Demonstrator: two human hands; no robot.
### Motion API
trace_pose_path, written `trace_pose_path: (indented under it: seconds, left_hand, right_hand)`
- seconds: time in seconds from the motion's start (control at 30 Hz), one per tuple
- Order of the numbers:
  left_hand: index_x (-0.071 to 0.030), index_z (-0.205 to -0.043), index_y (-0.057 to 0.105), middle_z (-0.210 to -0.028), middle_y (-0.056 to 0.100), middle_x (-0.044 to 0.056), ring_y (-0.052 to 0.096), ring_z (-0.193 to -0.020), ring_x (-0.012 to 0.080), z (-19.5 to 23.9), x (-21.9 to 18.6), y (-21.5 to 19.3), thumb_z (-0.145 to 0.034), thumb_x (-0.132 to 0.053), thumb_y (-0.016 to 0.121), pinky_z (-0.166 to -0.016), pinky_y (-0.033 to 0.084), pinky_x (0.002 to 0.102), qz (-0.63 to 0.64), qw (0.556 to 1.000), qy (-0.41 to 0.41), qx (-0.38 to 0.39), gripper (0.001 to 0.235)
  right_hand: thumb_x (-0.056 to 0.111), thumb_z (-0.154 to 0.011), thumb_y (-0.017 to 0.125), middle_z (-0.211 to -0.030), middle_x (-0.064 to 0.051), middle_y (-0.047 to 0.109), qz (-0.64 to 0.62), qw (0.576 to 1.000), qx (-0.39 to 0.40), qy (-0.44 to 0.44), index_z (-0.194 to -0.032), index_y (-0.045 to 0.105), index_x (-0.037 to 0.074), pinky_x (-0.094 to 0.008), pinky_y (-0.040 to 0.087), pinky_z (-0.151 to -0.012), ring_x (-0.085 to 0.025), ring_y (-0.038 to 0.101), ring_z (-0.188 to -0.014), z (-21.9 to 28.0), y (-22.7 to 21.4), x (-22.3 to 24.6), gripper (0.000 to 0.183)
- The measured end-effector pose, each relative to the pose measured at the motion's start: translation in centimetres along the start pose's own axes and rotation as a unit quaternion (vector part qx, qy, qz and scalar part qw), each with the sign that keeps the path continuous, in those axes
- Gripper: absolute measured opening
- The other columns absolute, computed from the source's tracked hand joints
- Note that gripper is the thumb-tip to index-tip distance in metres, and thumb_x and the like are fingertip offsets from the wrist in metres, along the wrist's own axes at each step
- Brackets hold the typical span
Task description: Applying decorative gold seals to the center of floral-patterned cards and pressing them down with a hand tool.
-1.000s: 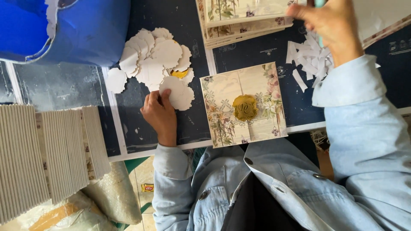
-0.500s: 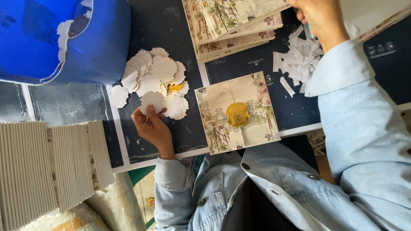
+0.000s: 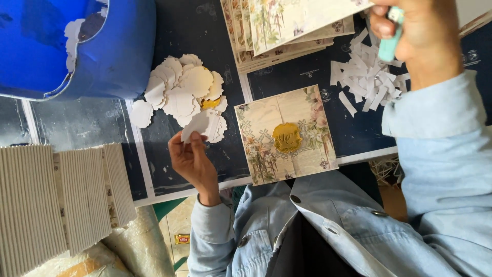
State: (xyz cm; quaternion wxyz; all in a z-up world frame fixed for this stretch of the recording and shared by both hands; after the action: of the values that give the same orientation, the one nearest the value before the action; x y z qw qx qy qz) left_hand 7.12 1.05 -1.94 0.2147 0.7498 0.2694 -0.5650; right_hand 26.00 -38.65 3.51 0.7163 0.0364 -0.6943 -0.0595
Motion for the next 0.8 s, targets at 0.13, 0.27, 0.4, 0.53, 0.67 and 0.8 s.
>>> trace_pose_path:
  seconds: [0.13, 0.27, 0.4, 0.53, 0.67, 0.8]
  left_hand:
    - [-0.006, -0.102, 0.056, -0.096, 0.063, 0.010, 0.062, -0.071, 0.0139, 0.7, 0.0, 0.1, -0.086, -0.021, 0.067, -0.062, 0.054, 0.020, 0.036, 0.998, -0.056, 0.003, 0.025]
    - [-0.006, -0.100, 0.060, -0.085, 0.063, 0.006, 0.055, -0.067, 0.0092, 1.4, 0.2, 0.8, -0.087, -0.017, 0.065, -0.062, 0.050, 0.020, 0.073, 0.989, -0.130, 0.024, 0.018]
    - [-0.003, -0.102, 0.062, -0.085, 0.060, 0.003, 0.050, -0.064, 0.0089, 2.5, -1.0, 3.3, -0.089, -0.019, 0.062, -0.058, 0.044, 0.021, 0.128, 0.975, -0.152, 0.094, 0.020]
    - [-0.006, -0.086, 0.059, -0.089, 0.057, 0.004, 0.057, -0.069, 0.0122, 5.3, -2.0, 6.7, -0.087, -0.017, 0.064, -0.062, 0.053, 0.020, 0.155, 0.960, -0.154, 0.175, 0.012]
    - [0.004, -0.085, 0.064, -0.081, 0.055, 0.010, 0.061, -0.067, 0.0154, 8.4, -1.8, 10.0, -0.090, -0.005, 0.059, -0.064, 0.053, 0.031, 0.136, 0.955, -0.136, 0.228, 0.011]
    - [0.004, -0.077, 0.064, -0.080, 0.051, 0.011, 0.060, -0.066, 0.0164, 10.1, -3.2, 12.0, -0.092, -0.007, 0.056, -0.064, 0.052, 0.029, 0.137, 0.940, -0.124, 0.288, 0.021]
  right_hand:
    - [0.019, -0.082, 0.062, -0.068, 0.004, 0.045, 0.025, 0.999, 0.004, 0.033, -0.075, 0.047, 0.016, -0.014, 0.033, -0.041, -0.002, 0.044, -0.053, 7.8, 1.9, 0.1, 0.017]
    - [0.009, -0.085, 0.061, -0.071, -0.002, 0.045, 0.070, 0.996, -0.028, 0.046, -0.075, 0.051, 0.011, -0.022, 0.035, -0.039, -0.011, 0.044, -0.049, 16.8, -0.3, -7.0, 0.014]
    - [0.023, -0.087, 0.056, -0.049, 0.002, 0.047, 0.250, 0.959, 0.115, 0.072, -0.061, 0.048, 0.012, -0.025, 0.038, -0.048, -0.010, 0.043, -0.043, 22.2, 1.4, -10.5, 0.030]
    - [0.027, -0.078, 0.068, -0.085, -0.007, 0.050, 0.468, 0.871, 0.136, -0.067, -0.124, 0.053, 0.003, -0.031, 0.036, -0.048, -0.015, 0.039, -0.040, 21.0, 3.0, -6.6, 0.054]
    - [0.016, -0.087, 0.054, -0.072, -0.009, 0.052, 0.449, 0.861, 0.129, -0.200, -0.134, 0.051, 0.010, -0.035, 0.047, -0.051, -0.026, 0.056, -0.058, 20.4, 8.0, -3.2, 0.047]
    - [0.018, -0.094, 0.043, -0.063, -0.004, 0.046, 0.486, 0.824, 0.134, -0.259, -0.141, 0.043, 0.014, -0.031, 0.048, -0.042, -0.021, 0.053, -0.046, 19.1, 11.7, -1.8, 0.047]
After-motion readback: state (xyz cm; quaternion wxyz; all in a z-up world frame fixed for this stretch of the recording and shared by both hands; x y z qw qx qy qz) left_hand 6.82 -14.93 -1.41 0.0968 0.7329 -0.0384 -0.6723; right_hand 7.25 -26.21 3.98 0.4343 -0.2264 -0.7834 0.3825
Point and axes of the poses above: each hand's wrist, its own z-axis away from the middle knuckle, its own y-axis out of the palm, x = y × z, the point moved 9 cm from there along -z, towards the middle knuckle
